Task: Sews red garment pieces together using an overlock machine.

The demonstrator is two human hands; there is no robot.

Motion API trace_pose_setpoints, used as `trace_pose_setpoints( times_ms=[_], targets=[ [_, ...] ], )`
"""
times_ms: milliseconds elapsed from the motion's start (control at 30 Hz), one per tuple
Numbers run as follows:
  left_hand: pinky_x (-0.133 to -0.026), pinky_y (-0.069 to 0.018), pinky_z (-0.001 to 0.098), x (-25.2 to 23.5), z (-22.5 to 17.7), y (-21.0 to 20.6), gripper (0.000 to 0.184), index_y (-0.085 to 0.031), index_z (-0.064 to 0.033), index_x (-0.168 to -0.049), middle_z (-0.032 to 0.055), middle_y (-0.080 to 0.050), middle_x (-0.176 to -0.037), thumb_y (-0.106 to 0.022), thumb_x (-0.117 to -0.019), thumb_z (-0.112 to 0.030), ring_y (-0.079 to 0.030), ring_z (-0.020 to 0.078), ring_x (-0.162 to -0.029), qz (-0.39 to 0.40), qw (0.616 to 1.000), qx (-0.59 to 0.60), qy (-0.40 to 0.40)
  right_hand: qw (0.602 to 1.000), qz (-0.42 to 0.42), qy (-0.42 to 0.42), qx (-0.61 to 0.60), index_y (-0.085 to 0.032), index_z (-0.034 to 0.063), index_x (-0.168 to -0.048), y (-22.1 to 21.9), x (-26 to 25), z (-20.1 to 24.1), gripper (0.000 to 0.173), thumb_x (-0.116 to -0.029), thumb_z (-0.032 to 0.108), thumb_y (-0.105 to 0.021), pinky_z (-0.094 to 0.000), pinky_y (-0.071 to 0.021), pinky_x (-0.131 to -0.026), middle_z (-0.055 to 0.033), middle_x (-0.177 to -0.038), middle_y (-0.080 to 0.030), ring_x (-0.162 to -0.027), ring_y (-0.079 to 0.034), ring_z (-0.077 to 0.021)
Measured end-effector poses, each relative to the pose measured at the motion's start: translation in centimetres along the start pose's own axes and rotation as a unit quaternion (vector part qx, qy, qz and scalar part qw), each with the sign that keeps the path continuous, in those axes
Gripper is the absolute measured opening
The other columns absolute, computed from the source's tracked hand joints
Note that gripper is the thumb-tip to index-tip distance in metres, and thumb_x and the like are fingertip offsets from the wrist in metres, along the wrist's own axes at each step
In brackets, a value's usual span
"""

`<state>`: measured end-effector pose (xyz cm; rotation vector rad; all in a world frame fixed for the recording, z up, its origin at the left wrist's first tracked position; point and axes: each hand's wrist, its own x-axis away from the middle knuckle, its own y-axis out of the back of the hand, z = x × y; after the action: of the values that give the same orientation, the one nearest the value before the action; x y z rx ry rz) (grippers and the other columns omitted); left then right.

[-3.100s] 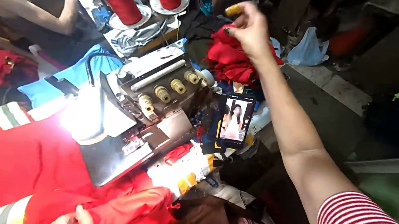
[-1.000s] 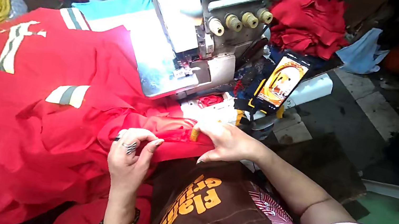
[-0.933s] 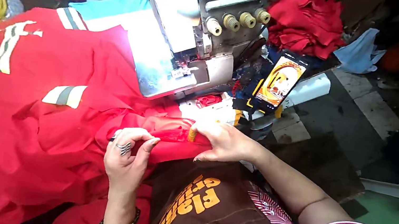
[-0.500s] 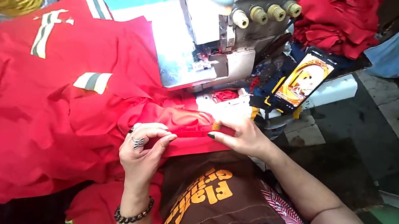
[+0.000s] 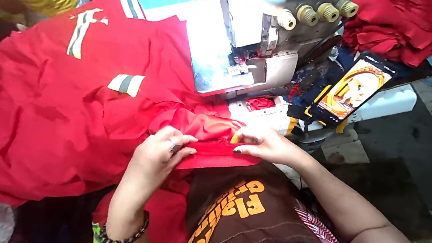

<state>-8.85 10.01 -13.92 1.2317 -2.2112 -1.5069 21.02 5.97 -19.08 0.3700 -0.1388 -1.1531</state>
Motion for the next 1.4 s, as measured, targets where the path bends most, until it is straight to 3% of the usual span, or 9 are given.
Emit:
trace_pose_setpoints(
  times_ms=[267,367,533,767,967,1167,1233,1333,1400],
  targets=[
    [-0.084,-0.0555,0.0627,-5.1,4.3,1.1,0.013,-0.074,-0.0010,-0.098,0.0182,-0.067,-0.118,-0.077,-0.0906,-0.011,-0.068,0.0372,-0.101,0.126,0.983,-0.098,0.086,0.997,-0.074,-0.020,-0.006,-0.073,0.0097,-0.101,-2.0,-6.1,-0.8,0.011,-0.0919,0.015,-0.074,-0.0352,-0.0566,-0.075,-0.0059,-0.103,-0.068,-0.086,-0.065,-0.0144],
    [-0.077,-0.0570,0.0551,-4.4,4.8,0.8,0.012,-0.072,-0.0028,-0.092,0.0136,-0.068,-0.104,-0.079,-0.0883,-0.012,-0.068,0.0294,-0.090,0.078,0.992,-0.071,0.062,0.999,-0.049,-0.011,0.002,-0.074,0.0066,-0.104,-3.0,-7.0,-3.0,0.016,-0.0918,0.017,-0.074,-0.0377,-0.0568,-0.079,-0.0069,-0.104,-0.071,-0.089,-0.067,-0.0151],
    [-0.086,-0.0545,0.0272,-1.9,1.6,2.5,0.014,-0.074,-0.0016,-0.092,0.0115,-0.065,-0.105,-0.075,-0.0895,-0.015,-0.064,0.0141,-0.097,-0.069,0.997,-0.011,-0.023,0.992,-0.076,0.065,-0.072,-0.072,0.0032,-0.100,-2.9,-5.3,-1.8,0.012,-0.0903,0.010,-0.073,-0.0242,-0.0526,-0.075,-0.0074,-0.108,-0.068,-0.090,-0.063,-0.0089],
    [-0.075,-0.0559,0.0424,0.0,-1.1,2.3,0.013,-0.073,0.0012,-0.097,0.0217,-0.068,-0.102,-0.068,-0.0970,-0.011,-0.068,0.0317,-0.089,-0.149,0.975,-0.166,-0.022,0.988,-0.123,0.098,0.003,-0.072,0.0047,-0.092,-2.8,-4.9,1.1,0.008,-0.0894,0.012,-0.075,-0.0255,-0.0517,-0.077,-0.0049,-0.091,-0.065,-0.088,-0.062,-0.0102],
    [-0.077,-0.0548,0.0387,0.9,-1.0,1.6,0.010,-0.073,0.0019,-0.097,0.0230,-0.068,-0.102,-0.070,-0.0948,-0.007,-0.068,0.0307,-0.090,-0.188,0.968,-0.165,-0.031,0.966,-0.198,0.129,0.102,-0.070,0.0032,-0.088,-2.9,-4.7,2.2,0.014,-0.0842,0.013,-0.080,-0.0273,-0.0538,-0.073,-0.0086,-0.088,-0.064,-0.083,-0.063,-0.0148],
    [-0.067,-0.0500,0.0450,-0.2,-1.6,1.0,0.018,-0.076,-0.0099,-0.114,0.0204,-0.064,-0.093,-0.067,-0.0992,-0.014,-0.063,0.0339,-0.080,-0.211,0.944,-0.251,0.009,0.941,-0.264,0.118,0.175,-0.068,0.0031,-0.100,-3.1,-4.9,2.6,0.021,-0.0845,0.011,-0.079,-0.0358,-0.0589,-0.065,-0.0082,-0.088,-0.069,-0.074,-0.068,-0.0174],
    [-0.075,-0.0468,0.0500,-1.1,-1.1,0.9,0.016,-0.077,-0.0076,-0.103,0.0222,-0.061,-0.094,-0.068,-0.0983,-0.019,-0.060,0.0363,-0.085,-0.224,0.948,-0.226,0.031,0.932,-0.272,0.126,0.204,-0.072,0.0063,-0.101,-2.9,-5.1,2.2,0.014,-0.0891,0.013,-0.075,-0.0385,-0.0599,-0.070,-0.0057,-0.087,-0.072,-0.078,-0.070,-0.0174],
    [-0.107,-0.0413,0.0427,-3.5,1.0,1.2,0.016,-0.075,-0.0044,-0.103,0.0193,-0.059,-0.120,-0.069,-0.0969,-0.018,-0.055,0.0268,-0.119,-0.223,0.974,-0.041,0.026,0.927,-0.257,0.152,0.226,-0.077,0.0102,-0.100,-2.2,-5.6,1.4,0.012,-0.0952,0.017,-0.069,-0.0453,-0.0540,-0.082,-0.0044,-0.086,-0.074,-0.082,-0.069,-0.0210],
    [-0.103,-0.0493,0.0312,-6.3,1.3,1.1,0.016,-0.072,0.0031,-0.106,0.0137,-0.067,-0.118,-0.066,-0.0977,-0.009,-0.062,0.0139,-0.115,-0.223,0.972,0.075,0.025,0.946,-0.236,0.158,0.154,-0.078,0.0072,-0.107,-1.3,-6.0,1.9,0.016,-0.0949,0.010,-0.067,-0.0459,-0.0566,-0.083,-0.0068,-0.093,-0.076,-0.087,-0.072,-0.0215]
  ],
)
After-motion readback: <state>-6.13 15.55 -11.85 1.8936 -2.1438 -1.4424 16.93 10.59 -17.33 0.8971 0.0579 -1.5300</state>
